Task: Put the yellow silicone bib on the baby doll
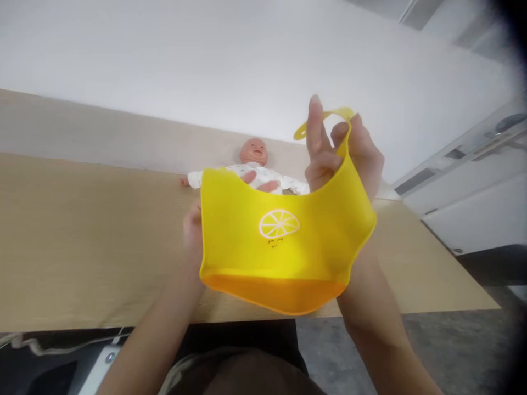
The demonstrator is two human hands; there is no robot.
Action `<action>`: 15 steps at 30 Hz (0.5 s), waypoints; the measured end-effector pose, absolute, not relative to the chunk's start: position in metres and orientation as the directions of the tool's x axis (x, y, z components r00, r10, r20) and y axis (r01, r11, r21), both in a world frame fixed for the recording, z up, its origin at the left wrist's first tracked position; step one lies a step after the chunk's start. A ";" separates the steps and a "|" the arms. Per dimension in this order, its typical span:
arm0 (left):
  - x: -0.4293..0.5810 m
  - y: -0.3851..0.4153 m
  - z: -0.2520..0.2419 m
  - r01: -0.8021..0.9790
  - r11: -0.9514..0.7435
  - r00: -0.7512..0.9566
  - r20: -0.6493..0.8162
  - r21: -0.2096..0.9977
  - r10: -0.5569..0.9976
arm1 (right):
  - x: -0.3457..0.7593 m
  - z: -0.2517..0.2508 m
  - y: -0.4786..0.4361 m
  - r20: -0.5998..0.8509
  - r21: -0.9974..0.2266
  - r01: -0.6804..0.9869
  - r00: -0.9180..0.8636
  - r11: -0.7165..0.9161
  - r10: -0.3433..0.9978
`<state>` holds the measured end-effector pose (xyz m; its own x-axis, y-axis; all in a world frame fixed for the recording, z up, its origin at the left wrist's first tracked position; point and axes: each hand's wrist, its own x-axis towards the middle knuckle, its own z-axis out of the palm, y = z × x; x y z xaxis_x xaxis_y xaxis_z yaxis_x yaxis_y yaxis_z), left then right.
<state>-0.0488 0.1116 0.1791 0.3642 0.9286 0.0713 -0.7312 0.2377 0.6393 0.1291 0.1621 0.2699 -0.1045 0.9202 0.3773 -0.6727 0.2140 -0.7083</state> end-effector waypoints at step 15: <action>-0.070 0.266 0.163 -0.396 0.097 0.246 0.004 0.913 0.969 | 0.157 0.172 0.328 0.262 -0.778 -0.575 0.067 0.252 0.963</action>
<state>-0.0696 0.2663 0.1631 0.2461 0.9692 0.0040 -0.3955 0.0967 0.9134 0.1572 0.3284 0.1717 0.0672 0.9628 0.2617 -0.5753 0.2516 -0.7783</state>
